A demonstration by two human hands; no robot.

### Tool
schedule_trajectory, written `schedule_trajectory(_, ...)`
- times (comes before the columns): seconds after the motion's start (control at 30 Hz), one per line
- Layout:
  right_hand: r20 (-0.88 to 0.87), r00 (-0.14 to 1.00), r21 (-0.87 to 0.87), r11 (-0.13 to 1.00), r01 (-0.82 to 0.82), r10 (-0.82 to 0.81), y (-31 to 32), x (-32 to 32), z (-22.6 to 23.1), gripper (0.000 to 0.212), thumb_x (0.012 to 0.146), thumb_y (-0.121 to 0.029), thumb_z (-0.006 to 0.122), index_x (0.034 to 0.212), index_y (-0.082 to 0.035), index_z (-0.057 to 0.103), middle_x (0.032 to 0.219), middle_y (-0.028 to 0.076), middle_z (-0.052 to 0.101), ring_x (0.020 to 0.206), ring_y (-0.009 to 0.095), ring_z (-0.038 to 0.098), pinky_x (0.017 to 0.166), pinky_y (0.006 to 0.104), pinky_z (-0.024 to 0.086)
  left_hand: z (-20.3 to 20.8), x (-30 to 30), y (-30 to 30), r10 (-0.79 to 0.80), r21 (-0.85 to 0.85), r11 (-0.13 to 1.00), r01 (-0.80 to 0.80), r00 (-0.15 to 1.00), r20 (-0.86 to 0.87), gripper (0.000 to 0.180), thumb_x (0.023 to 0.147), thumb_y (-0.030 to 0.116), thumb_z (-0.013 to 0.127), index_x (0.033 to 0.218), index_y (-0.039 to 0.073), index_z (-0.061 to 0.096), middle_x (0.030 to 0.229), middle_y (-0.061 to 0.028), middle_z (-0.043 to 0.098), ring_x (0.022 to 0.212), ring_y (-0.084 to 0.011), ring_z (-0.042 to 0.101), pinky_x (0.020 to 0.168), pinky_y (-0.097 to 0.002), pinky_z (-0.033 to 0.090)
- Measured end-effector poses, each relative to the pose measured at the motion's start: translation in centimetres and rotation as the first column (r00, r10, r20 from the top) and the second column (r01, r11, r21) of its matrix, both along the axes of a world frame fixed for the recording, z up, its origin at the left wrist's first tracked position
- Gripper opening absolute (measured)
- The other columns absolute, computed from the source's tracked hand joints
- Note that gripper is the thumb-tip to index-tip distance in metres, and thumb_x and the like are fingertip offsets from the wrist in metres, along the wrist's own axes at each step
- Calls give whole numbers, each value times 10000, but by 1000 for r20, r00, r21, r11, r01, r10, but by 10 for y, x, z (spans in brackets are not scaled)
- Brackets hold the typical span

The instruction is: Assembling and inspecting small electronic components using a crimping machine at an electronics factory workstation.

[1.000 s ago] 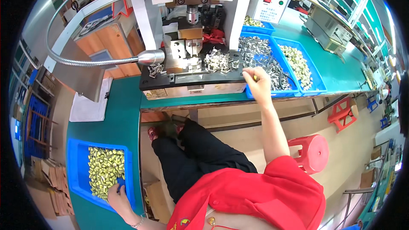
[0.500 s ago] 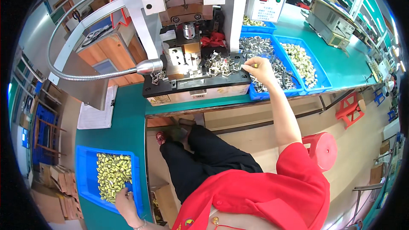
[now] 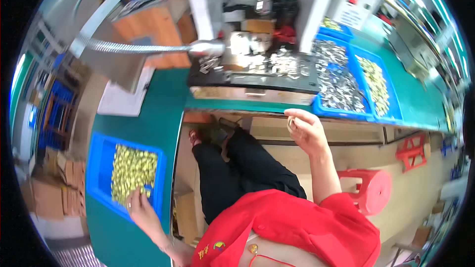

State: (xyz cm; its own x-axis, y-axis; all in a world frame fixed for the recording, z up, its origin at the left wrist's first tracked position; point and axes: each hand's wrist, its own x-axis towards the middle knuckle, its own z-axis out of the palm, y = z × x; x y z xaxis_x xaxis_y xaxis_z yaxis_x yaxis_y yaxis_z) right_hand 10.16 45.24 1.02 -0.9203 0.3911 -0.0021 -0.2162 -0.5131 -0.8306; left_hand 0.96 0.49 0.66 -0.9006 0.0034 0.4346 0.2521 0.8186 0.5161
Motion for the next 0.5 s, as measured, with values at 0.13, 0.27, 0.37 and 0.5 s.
schedule_trajectory(0.13,-14,997,-124,989,-83,82,-24,4,-32,282,891,-118,624,1101,63,576,705,-23,460,536,43,359,451,181,279,-6,-14,3,102,-218,971,-93,994,32,191,811,49,604,988,24,673,957,-183,636,876,-355,610,755,-397,495)
schedule_trajectory(0.27,-63,970,-210,947,-242,233,-31,23,-59,385,862,-258,696,1097,-16,509,790,10,448,538,36,367,418,140,284,-6,-32,15,52,44,998,-53,998,30,211,822,47,616,1027,49,663,966,-148,636,844,-323,629,729,-377,502)
schedule_trajectory(0.37,-34,943,-292,899,-326,331,-49,20,-69,463,840,-235,721,1173,-1,500,806,20,454,551,45,378,418,142,288,0,-23,8,67,237,970,-60,997,-24,214,869,21,596,1076,28,652,1001,-147,617,802,-249,635,698,-312,496)
schedule_trajectory(0.5,-36,887,-301,842,-448,459,-58,15,-82,626,843,-230,716,1353,-27,416,828,42,469,563,62,385,423,144,295,3,-16,3,105,411,906,-98,994,6,203,899,26,589,1089,36,661,1015,-96,612,810,-144,594,686,-236,472)
